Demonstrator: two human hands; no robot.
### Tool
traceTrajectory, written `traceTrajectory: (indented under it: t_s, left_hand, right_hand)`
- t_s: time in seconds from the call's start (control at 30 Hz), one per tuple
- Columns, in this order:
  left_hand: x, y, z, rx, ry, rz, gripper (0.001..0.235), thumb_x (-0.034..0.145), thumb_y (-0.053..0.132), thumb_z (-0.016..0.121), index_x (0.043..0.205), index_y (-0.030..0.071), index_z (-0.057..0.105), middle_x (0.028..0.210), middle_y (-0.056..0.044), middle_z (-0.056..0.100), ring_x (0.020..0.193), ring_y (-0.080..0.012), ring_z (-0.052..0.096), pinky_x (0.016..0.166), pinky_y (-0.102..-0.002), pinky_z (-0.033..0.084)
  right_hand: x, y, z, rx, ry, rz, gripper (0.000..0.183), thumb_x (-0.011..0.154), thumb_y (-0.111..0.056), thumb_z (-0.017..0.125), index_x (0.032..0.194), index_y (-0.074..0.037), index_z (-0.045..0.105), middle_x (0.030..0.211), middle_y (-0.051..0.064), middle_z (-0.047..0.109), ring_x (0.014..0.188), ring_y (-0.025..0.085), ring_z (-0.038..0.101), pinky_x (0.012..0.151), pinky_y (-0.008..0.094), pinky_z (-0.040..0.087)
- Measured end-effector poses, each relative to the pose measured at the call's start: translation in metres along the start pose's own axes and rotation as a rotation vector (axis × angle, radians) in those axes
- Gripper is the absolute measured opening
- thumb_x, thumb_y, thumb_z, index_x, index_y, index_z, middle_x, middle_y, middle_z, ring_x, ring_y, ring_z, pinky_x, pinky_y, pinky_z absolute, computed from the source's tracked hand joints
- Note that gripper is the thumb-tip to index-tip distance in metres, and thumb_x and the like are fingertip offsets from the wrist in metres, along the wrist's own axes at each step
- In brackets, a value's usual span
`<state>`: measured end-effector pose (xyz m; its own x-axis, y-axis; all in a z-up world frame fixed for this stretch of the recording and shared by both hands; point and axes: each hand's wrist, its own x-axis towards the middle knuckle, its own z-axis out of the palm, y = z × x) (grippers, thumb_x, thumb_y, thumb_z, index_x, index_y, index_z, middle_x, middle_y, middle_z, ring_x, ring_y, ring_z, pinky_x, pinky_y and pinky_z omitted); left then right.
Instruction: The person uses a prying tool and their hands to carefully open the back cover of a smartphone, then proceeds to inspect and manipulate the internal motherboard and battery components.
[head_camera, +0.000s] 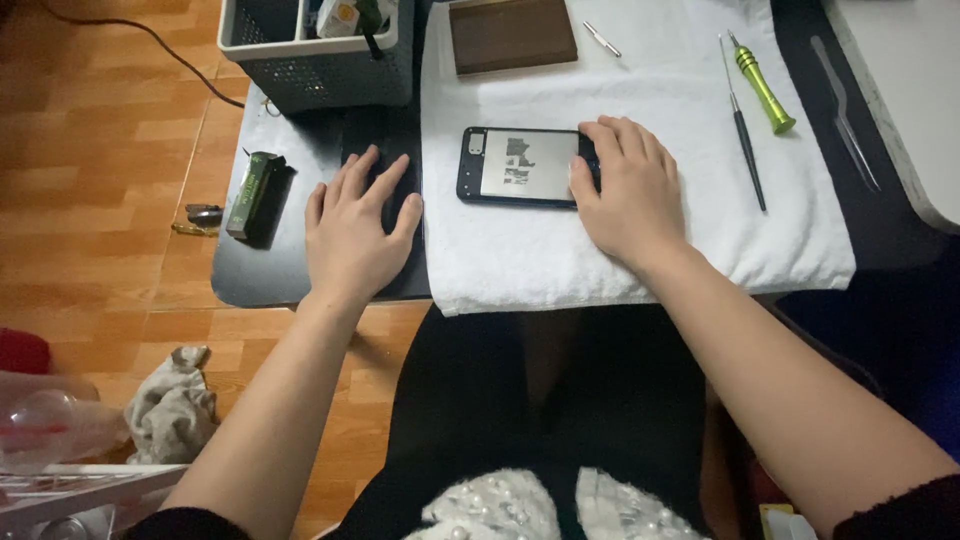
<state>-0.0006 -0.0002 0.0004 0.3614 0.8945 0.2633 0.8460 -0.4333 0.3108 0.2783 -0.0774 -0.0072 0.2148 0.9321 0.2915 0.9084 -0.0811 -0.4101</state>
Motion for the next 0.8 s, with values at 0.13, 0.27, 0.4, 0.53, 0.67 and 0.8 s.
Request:
traceTrajectory:
  t_s: [0.13,0.27,0.4,0.53,0.67,0.8]
  left_hand:
    - [0.003,-0.001,0.002,0.007,0.009,0.002,0.048,0.102,0.045,0.054,0.146,0.028,0.061,0.156,-0.012,0.049,0.149,-0.0317,0.036,0.118,-0.058,0.014]
    - [0.000,-0.002,0.003,-0.003,0.019,0.012,0.048,0.102,0.046,0.054,0.146,0.027,0.062,0.155,-0.013,0.049,0.149,-0.0325,0.036,0.117,-0.058,0.014]
    - [0.001,-0.004,0.005,-0.002,0.032,0.015,0.047,0.102,0.046,0.056,0.145,0.028,0.063,0.155,-0.013,0.050,0.148,-0.0328,0.037,0.117,-0.059,0.014]
    - [-0.001,0.001,-0.002,-0.039,0.024,0.008,0.050,0.102,0.046,0.055,0.147,0.027,0.060,0.156,-0.013,0.048,0.149,-0.0329,0.036,0.117,-0.060,0.014]
    - [-0.003,0.003,-0.008,-0.147,0.074,0.004,0.050,0.104,0.039,0.053,0.150,0.022,0.056,0.157,-0.016,0.047,0.148,-0.0363,0.037,0.117,-0.061,0.017]
    - [-0.003,-0.002,-0.008,-0.234,0.190,0.008,0.044,0.105,0.026,0.054,0.148,0.016,0.056,0.153,-0.019,0.048,0.145,-0.0386,0.038,0.117,-0.060,0.020]
  right_hand:
    - [0.002,-0.001,-0.002,0.006,-0.002,0.008,0.043,0.109,-0.029,0.045,0.145,-0.006,0.054,0.143,0.022,0.051,0.144,0.038,0.039,0.116,0.058,0.021]
    - [-0.001,0.000,0.001,0.003,0.001,-0.002,0.042,0.110,-0.028,0.045,0.145,-0.006,0.054,0.143,0.023,0.051,0.143,0.039,0.039,0.116,0.059,0.021]
    - [-0.002,-0.002,-0.002,0.014,0.008,-0.014,0.042,0.110,-0.027,0.045,0.144,-0.004,0.054,0.142,0.024,0.051,0.143,0.040,0.040,0.116,0.059,0.022]
    - [0.001,0.000,-0.002,0.019,-0.001,-0.013,0.043,0.109,-0.028,0.045,0.145,-0.005,0.053,0.144,0.023,0.049,0.144,0.040,0.038,0.116,0.060,0.020]
    - [-0.002,-0.006,-0.017,0.270,0.102,-0.021,0.049,0.107,-0.030,0.053,0.146,-0.002,0.049,0.145,0.029,0.045,0.143,0.050,0.033,0.114,0.067,0.015]
    - [-0.026,-0.057,-0.094,0.832,-0.259,-0.166,0.065,0.095,-0.037,0.058,0.144,0.004,0.048,0.141,0.036,0.054,0.139,0.055,0.044,0.110,0.069,0.033]
